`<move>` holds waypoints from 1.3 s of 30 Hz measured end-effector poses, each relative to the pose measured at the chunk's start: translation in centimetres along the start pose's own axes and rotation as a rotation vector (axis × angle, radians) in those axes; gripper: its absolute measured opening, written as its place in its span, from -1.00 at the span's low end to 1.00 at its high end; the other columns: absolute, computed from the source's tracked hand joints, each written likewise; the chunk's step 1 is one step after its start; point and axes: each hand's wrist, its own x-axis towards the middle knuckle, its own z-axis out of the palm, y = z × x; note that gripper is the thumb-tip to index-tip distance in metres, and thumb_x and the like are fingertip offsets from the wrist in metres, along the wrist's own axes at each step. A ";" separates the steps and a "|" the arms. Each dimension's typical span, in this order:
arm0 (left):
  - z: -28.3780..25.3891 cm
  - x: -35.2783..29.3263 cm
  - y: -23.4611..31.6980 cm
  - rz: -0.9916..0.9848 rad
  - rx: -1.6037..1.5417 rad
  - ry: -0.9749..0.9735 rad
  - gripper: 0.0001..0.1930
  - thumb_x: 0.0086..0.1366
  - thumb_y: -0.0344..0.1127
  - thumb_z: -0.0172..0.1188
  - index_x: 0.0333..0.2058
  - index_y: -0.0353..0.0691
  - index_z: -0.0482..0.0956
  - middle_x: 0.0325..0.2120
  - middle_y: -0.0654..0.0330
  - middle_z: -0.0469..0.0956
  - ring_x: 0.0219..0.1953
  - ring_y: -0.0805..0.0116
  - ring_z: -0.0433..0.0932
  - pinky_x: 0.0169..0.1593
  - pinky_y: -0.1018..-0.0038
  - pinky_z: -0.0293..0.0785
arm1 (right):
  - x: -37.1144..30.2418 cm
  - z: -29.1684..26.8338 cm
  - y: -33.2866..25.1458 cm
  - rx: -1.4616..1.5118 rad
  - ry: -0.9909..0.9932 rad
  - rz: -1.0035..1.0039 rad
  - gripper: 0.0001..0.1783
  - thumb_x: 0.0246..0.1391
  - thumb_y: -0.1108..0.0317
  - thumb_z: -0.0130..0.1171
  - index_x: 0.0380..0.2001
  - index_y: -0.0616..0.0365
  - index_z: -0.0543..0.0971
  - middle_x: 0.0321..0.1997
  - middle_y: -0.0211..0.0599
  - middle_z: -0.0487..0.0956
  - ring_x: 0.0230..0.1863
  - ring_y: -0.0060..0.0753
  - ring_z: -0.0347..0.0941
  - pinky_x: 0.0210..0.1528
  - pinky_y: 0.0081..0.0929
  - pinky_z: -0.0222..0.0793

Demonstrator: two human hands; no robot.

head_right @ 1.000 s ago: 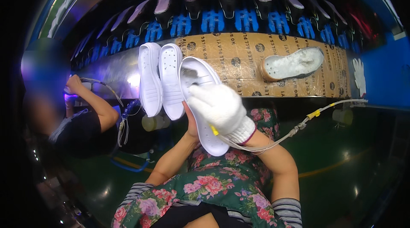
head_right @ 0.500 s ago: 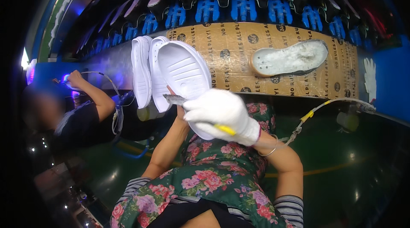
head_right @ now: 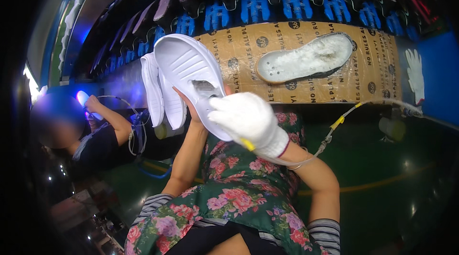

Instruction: The person picks white slipper uppers from a conveyor belt and uses a handheld pneumatic tool to trim excess material from the edges and interior surfaces. The person repeatedly rotates the slipper to access different areas and places the finished pieces back on the belt.

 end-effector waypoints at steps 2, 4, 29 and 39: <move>-1.2 -0.1 0.6 -0.054 -0.004 -0.076 0.31 0.07 0.92 -0.41 0.32 -0.23 0.33 -0.12 -0.23 0.60 -0.15 -0.09 0.66 -0.13 0.04 0.66 | -0.2 1.4 -0.9 -0.008 -0.057 -0.099 -0.70 -0.04 0.45 0.39 -0.15 0.03 0.76 -0.03 -0.25 0.75 -0.10 -0.22 0.70 -0.14 -0.28 0.61; -1.6 -0.4 0.7 -0.076 -0.080 -0.085 0.33 0.03 0.94 -0.43 0.29 -0.23 0.34 -0.14 -0.22 0.60 -0.15 -0.10 0.65 -0.11 0.02 0.65 | -1.0 2.7 -1.5 0.185 -0.058 -0.057 -0.68 -0.06 0.43 0.43 -0.15 -0.02 0.77 -0.03 -0.28 0.75 -0.10 -0.21 0.70 -0.15 -0.28 0.61; -4.5 0.9 10.8 -0.111 0.066 -0.540 0.40 -0.09 0.97 -0.22 0.32 -0.27 0.40 -0.28 -0.26 0.65 -0.30 -0.08 0.72 -0.21 0.01 0.72 | -0.9 8.1 -5.1 0.121 -0.142 -0.147 -0.67 -0.13 0.48 0.47 -0.20 0.02 0.76 -0.06 -0.22 0.77 -0.17 -0.12 0.70 -0.14 -0.23 0.63; -7.8 2.2 11.2 -0.481 0.323 -0.551 0.27 0.07 0.77 0.04 0.37 -0.35 0.37 0.01 -0.27 0.62 -0.05 -0.18 0.73 -0.10 -0.01 0.78 | -1.4 8.4 -5.0 0.202 -0.266 -0.095 -0.61 -0.21 0.51 0.49 -0.20 0.02 0.75 -0.05 -0.22 0.76 -0.19 -0.12 0.71 -0.15 -0.25 0.61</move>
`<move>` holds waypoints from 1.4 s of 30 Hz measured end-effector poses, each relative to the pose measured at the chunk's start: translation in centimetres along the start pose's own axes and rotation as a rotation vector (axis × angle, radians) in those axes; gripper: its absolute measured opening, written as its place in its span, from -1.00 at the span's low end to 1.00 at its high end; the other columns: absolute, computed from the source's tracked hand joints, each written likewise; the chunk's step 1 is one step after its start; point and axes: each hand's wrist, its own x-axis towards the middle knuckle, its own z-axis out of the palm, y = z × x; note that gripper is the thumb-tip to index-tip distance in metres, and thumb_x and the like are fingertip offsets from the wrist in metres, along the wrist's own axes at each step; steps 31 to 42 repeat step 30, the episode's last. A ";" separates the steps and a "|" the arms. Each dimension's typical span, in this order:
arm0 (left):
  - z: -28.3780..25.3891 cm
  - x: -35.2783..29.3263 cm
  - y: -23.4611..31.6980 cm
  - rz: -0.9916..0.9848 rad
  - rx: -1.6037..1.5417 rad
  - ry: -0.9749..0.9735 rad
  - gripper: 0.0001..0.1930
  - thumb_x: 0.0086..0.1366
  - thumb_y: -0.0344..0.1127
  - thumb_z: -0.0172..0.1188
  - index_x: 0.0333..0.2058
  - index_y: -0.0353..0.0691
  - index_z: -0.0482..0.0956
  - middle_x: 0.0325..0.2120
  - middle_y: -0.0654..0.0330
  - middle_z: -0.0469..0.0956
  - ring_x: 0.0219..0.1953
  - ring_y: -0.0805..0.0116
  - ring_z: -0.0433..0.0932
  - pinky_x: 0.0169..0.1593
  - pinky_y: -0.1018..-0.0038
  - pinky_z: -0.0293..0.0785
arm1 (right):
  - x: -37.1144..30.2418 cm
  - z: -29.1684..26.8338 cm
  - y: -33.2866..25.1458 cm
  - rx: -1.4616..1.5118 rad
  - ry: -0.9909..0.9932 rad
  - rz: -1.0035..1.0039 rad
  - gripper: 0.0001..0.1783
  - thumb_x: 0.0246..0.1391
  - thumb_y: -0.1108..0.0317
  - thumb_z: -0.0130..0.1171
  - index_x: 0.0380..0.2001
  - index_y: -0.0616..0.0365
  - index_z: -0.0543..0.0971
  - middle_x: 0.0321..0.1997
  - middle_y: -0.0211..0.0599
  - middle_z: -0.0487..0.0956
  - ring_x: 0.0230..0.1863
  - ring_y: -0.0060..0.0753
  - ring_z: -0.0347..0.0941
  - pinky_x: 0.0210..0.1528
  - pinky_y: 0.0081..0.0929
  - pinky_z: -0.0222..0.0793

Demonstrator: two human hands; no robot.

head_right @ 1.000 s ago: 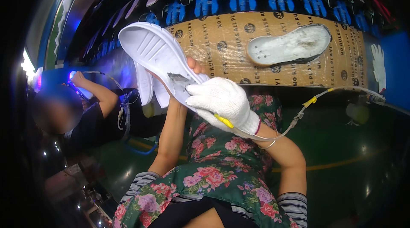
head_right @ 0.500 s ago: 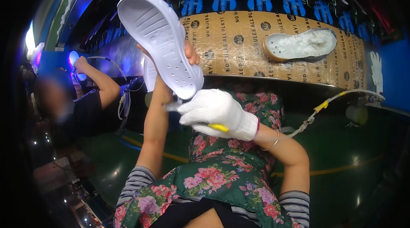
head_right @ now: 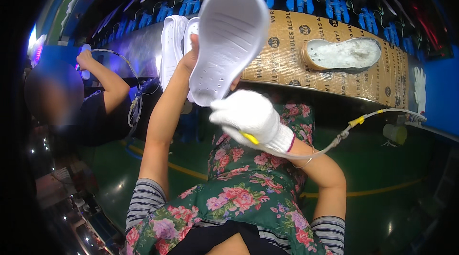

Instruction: The person picks white slipper uppers from a conveyor belt and uses a handheld pneumatic tool to trim excess material from the edges and interior surfaces. The person repeatedly rotates the slipper to access different areas and places the finished pieces back on the belt.

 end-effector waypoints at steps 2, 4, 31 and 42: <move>0.4 0.1 1.0 -0.121 0.275 0.211 0.20 0.15 0.71 0.03 0.36 -0.37 0.42 0.04 -0.29 0.62 0.04 -0.10 0.71 -0.01 0.10 0.76 | -0.5 0.6 0.6 -0.166 -0.088 -0.073 -0.56 -0.22 0.52 0.47 -0.15 0.05 0.71 -0.03 -0.21 0.74 -0.17 -0.12 0.70 -0.16 -0.22 0.60; 1.1 0.6 1.6 -0.240 0.485 0.295 0.17 0.20 0.70 -0.01 0.36 -0.35 0.44 0.11 -0.25 0.61 0.11 -0.03 0.68 0.04 0.20 0.72 | -0.3 0.6 0.3 -0.057 -0.146 -0.013 -0.59 -0.21 0.51 0.48 -0.17 0.02 0.72 -0.02 -0.24 0.74 -0.18 -0.13 0.69 -0.17 -0.22 0.60; 2.4 7.0 -1.9 0.581 -0.017 0.802 -0.26 0.64 0.27 -0.35 0.42 -0.24 0.30 0.10 -0.15 0.63 0.03 -0.07 0.71 0.11 0.08 0.69 | -3.3 -3.1 2.0 1.136 0.813 0.884 -0.76 0.17 0.60 0.31 -0.08 0.28 0.72 0.06 0.04 0.73 -0.06 -0.22 0.70 -0.03 -0.42 0.66; 2.4 7.0 -1.9 0.581 -0.017 0.802 -0.26 0.64 0.27 -0.35 0.42 -0.24 0.30 0.10 -0.15 0.63 0.03 -0.07 0.71 0.11 0.08 0.69 | -3.3 -3.1 2.0 1.136 0.813 0.884 -0.76 0.17 0.60 0.31 -0.08 0.28 0.72 0.06 0.04 0.73 -0.06 -0.22 0.70 -0.03 -0.42 0.66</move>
